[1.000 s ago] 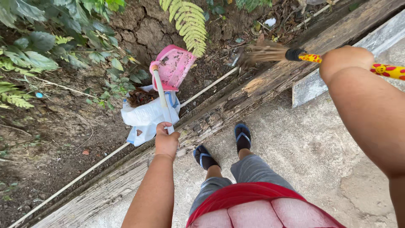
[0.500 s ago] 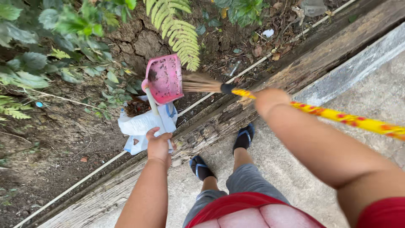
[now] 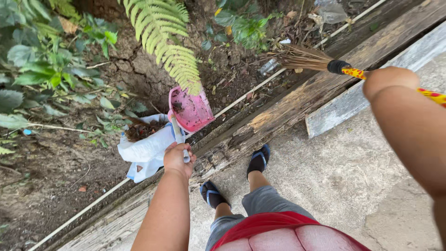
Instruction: The person sweeps dried leaves and debris from a garden bed and concrete path into a dustpan and then empties them into a white bag.
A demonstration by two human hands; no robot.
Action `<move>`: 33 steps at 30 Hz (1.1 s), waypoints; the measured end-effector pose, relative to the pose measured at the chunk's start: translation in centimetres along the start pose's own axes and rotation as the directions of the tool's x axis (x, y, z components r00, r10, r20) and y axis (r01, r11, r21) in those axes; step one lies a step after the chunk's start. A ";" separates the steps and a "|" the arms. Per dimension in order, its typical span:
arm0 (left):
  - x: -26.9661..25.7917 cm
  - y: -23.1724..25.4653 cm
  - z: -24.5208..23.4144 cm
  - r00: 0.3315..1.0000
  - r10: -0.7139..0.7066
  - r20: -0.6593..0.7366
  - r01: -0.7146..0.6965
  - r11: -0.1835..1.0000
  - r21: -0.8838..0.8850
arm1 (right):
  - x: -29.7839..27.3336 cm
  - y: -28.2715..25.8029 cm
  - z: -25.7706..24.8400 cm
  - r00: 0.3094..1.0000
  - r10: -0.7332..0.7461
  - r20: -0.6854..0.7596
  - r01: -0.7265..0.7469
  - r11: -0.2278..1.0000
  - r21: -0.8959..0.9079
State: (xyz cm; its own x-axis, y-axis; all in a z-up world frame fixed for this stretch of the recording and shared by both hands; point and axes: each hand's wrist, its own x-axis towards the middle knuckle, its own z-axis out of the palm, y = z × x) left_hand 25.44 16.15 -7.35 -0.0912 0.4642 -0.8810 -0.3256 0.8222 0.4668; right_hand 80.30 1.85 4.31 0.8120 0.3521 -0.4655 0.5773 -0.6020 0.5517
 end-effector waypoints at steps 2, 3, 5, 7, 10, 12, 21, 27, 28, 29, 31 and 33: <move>1.1 0.0 0.8 0.999 -0.007 0.042 0.006 1.000 0.020 | -1.8 1.7 -2.5 0.999 0.018 0.052 -0.016 0.999 -0.030; 1.5 -0.1 1.0 0.997 -0.014 0.075 0.011 0.999 0.038 | -3.1 2.1 -3.5 0.994 0.027 0.103 -0.021 0.998 -0.053; 2.3 0.2 2.0 0.998 -0.036 0.042 0.037 0.999 -0.007 | -5.9 1.3 -4.1 0.994 -0.029 0.110 0.033 0.999 -0.033; 2.6 0.6 2.7 0.998 -0.062 0.007 0.063 0.997 -0.052 | -8.1 -0.9 -3.4 0.986 -0.142 0.086 0.139 0.990 0.033; 3.1 1.2 4.2 0.997 -0.074 -0.038 0.071 0.995 -0.070 | -9.6 -6.6 -0.6 0.940 -0.333 0.075 0.325 0.941 0.096; 3.3 1.4 4.7 0.998 -0.053 -0.028 0.051 0.997 -0.064 | -9.9 -11.5 1.6 0.897 -0.437 0.073 0.419 0.890 0.182; 5.5 2.1 4.0 0.997 -0.077 0.032 0.081 0.981 -0.178 | -0.8 -10.4 6.3 0.963 -0.257 -0.086 0.265 0.959 0.103; 5.1 2.6 3.8 0.987 -0.160 0.016 0.161 0.982 -0.101 | -2.5 0.0 0.4 0.999 -0.050 0.006 0.049 0.995 0.090; 5.3 2.6 3.9 0.986 -0.163 0.018 0.164 0.981 -0.100 | -3.6 0.9 -0.7 0.999 -0.047 0.008 0.046 0.995 0.089; 5.5 2.5 4.1 0.988 -0.152 0.015 0.153 0.985 -0.085 | -4.7 1.4 -1.9 0.998 -0.041 0.040 0.038 0.998 0.056; 6.2 2.2 4.2 0.989 -0.145 0.011 0.145 0.987 -0.065 | -7.0 1.2 -3.5 0.996 -0.033 0.078 0.031 0.999 0.022; 7.1 2.0 4.6 0.983 -0.181 0.042 0.184 0.980 -0.071 | -8.9 -0.8 -4.1 0.961 -0.211 0.180 0.220 0.975 -0.033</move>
State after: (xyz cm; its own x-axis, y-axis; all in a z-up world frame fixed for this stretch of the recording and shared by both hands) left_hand 28.49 22.57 -12.31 0.0088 0.3206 -0.9472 -0.4026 0.8682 0.2901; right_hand 73.00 2.16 10.85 0.6432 0.3361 -0.6880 0.7443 -0.4855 0.4586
